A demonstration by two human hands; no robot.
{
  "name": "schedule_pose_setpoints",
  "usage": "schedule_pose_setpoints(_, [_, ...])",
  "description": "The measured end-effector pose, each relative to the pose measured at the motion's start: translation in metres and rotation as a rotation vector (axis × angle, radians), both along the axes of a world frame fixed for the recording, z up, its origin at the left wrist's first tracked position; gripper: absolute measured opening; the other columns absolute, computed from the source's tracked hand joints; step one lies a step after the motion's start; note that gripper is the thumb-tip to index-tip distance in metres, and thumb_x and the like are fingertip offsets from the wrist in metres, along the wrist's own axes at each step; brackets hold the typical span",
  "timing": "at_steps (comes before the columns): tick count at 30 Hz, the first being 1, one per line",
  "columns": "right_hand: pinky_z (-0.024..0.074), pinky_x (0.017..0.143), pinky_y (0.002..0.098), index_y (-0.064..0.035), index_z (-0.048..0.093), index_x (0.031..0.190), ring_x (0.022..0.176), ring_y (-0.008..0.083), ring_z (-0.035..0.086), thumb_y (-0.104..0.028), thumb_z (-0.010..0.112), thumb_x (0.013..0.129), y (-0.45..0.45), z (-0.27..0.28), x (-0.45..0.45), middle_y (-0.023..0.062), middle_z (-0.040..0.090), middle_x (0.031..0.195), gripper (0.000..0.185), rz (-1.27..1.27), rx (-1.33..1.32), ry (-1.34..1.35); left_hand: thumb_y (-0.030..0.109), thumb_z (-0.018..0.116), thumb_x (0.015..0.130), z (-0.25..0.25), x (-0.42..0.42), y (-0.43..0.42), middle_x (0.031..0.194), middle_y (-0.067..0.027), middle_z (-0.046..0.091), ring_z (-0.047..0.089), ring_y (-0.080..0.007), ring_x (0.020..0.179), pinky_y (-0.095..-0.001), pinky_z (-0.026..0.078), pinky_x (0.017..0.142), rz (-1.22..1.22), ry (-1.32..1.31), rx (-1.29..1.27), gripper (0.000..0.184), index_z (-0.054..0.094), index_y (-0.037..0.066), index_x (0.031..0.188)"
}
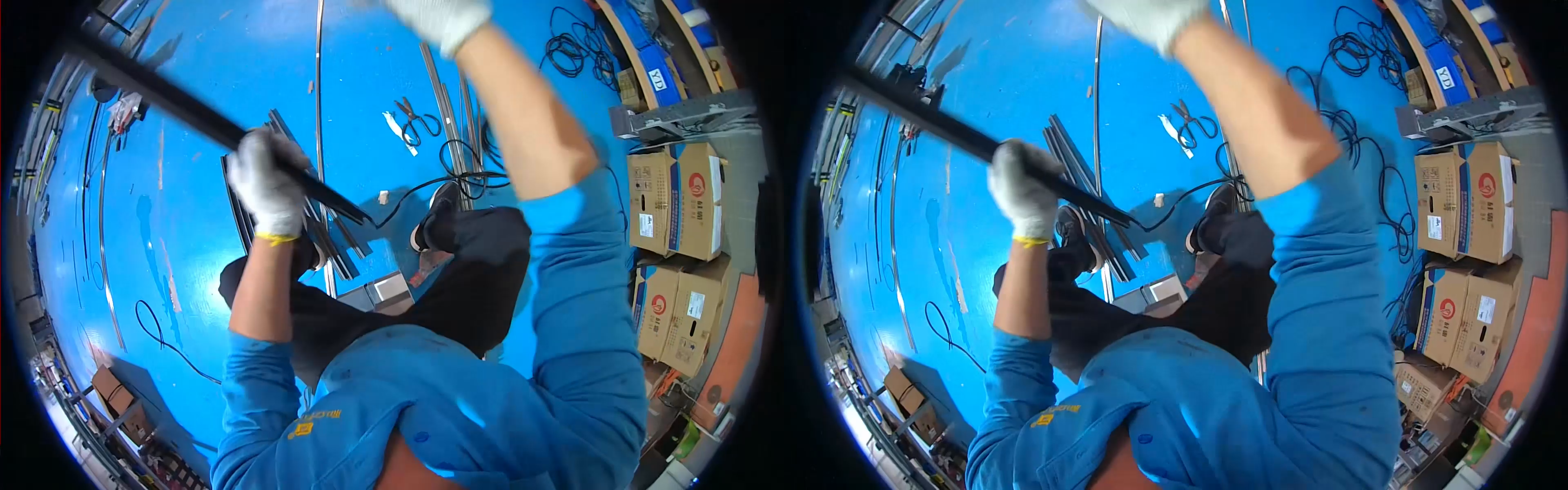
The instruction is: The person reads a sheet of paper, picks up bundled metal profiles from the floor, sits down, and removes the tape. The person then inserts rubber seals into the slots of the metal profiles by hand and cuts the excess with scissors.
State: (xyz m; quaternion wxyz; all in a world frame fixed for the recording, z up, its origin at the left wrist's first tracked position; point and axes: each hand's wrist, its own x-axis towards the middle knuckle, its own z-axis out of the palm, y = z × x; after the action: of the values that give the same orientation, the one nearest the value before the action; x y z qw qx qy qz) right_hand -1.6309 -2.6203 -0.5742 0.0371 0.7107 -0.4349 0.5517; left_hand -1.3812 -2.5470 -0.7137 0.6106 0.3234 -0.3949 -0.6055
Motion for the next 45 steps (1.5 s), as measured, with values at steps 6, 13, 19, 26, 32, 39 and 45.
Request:
schedule_pose_setpoints(6, [0.0531, 0.095, 0.0509, -0.0013, 0.065, 0.122, 0.114, 0.0433, 0.065, -0.040, 0.065, 0.092, 0.016, -0.347, -0.099, 0.0293, 0.067, 0.119, 0.049, -0.542, 1.433, 0.193, 0.037, 0.066, 0.099, -0.067, 0.065, -0.089, 0.070, -0.0004, 0.047, 0.047, -0.0173, 0.064, -0.0349, 0.042, 0.062, 0.259, 0.268, 0.339, 0.028, 0.057, 0.013, 0.088])
schedule_pose_setpoints(13, [0.0533, 0.099, 0.0497, -0.0047, 0.048, 0.146, 0.117, 0.0439, 0.064, -0.025, 0.069, 0.094, -0.002, -0.508, -0.134, 0.0289, 0.061, 0.132, 0.060, -0.667, 1.667, 0.414, 0.039, 0.055, 0.106, -0.119, 0.073, -0.135, 0.074, -0.0009, 0.045, 0.045, -0.0175, 0.065, -0.0352, 0.042, 0.063, 0.346, 0.131, 0.480, 0.031, 0.055, 0.011, 0.092])
schedule_pose_setpoints(19, [0.0557, 0.097, 0.0484, -0.0073, 0.023, 0.161, 0.113, 0.0445, 0.066, -0.018, 0.070, 0.095, -0.005, -0.545, -0.124, 0.0283, 0.060, 0.133, 0.082, -0.710, 1.716, 0.475, 0.040, 0.055, 0.107, -0.134, 0.087, -0.145, 0.077, -0.0014, 0.043, 0.044, -0.0173, 0.068, -0.0347, 0.040, 0.066, 0.277, 0.086, 0.493, 0.033, 0.052, 0.010, 0.094])
schedule_pose_setpoints(26, [0.0560, 0.096, 0.0503, -0.0044, 0.041, 0.146, 0.114, 0.0468, 0.065, -0.010, 0.067, 0.094, 0.027, -0.536, -0.112, 0.0285, 0.062, 0.128, 0.058, -0.787, 1.736, 0.225, 0.041, 0.056, 0.106, -0.121, 0.092, -0.137, 0.074, -0.0016, 0.045, 0.046, -0.0178, 0.065, -0.0351, 0.042, 0.062, 0.432, 0.063, 0.471, 0.033, 0.055, 0.010, 0.093])
schedule_pose_setpoints(32, [0.0559, 0.097, 0.0503, -0.0029, 0.044, 0.140, 0.115, 0.0465, 0.065, -0.011, 0.067, 0.096, 0.020, -0.519, -0.107, 0.0275, 0.062, 0.127, 0.050, -0.763, 1.701, 0.247, 0.043, 0.057, 0.104, -0.110, 0.074, -0.123, 0.071, -0.0009, 0.045, 0.044, -0.0173, 0.062, -0.0343, 0.042, 0.059, 0.441, 0.136, 0.489, 0.035, 0.055, 0.011, 0.092])
schedule_pose_setpoints(39, [0.0566, 0.096, 0.0505, -0.0017, 0.032, 0.155, 0.117, 0.0431, 0.065, -0.014, 0.068, 0.096, 0.016, -0.560, -0.108, 0.0269, 0.060, 0.130, 0.071, -0.827, 1.795, 0.243, 0.043, 0.058, 0.104, -0.126, 0.065, -0.136, 0.070, 0.0000, 0.045, 0.044, -0.0163, 0.060, -0.0338, 0.042, 0.058, 0.400, 0.072, 0.524, 0.034, 0.057, 0.011, 0.093])
schedule_pose_setpoints(45, [0.0573, 0.093, 0.0504, -0.0020, 0.028, 0.158, 0.114, 0.0424, 0.067, -0.019, 0.068, 0.097, 0.000, -0.525, -0.102, 0.0288, 0.061, 0.133, 0.076, -0.841, 1.820, 0.197, 0.043, 0.057, 0.105, -0.127, 0.048, -0.137, 0.072, 0.0001, 0.043, 0.042, -0.0155, 0.063, -0.0322, 0.040, 0.059, 0.396, 0.013, 0.550, 0.034, 0.056, 0.011, 0.094])
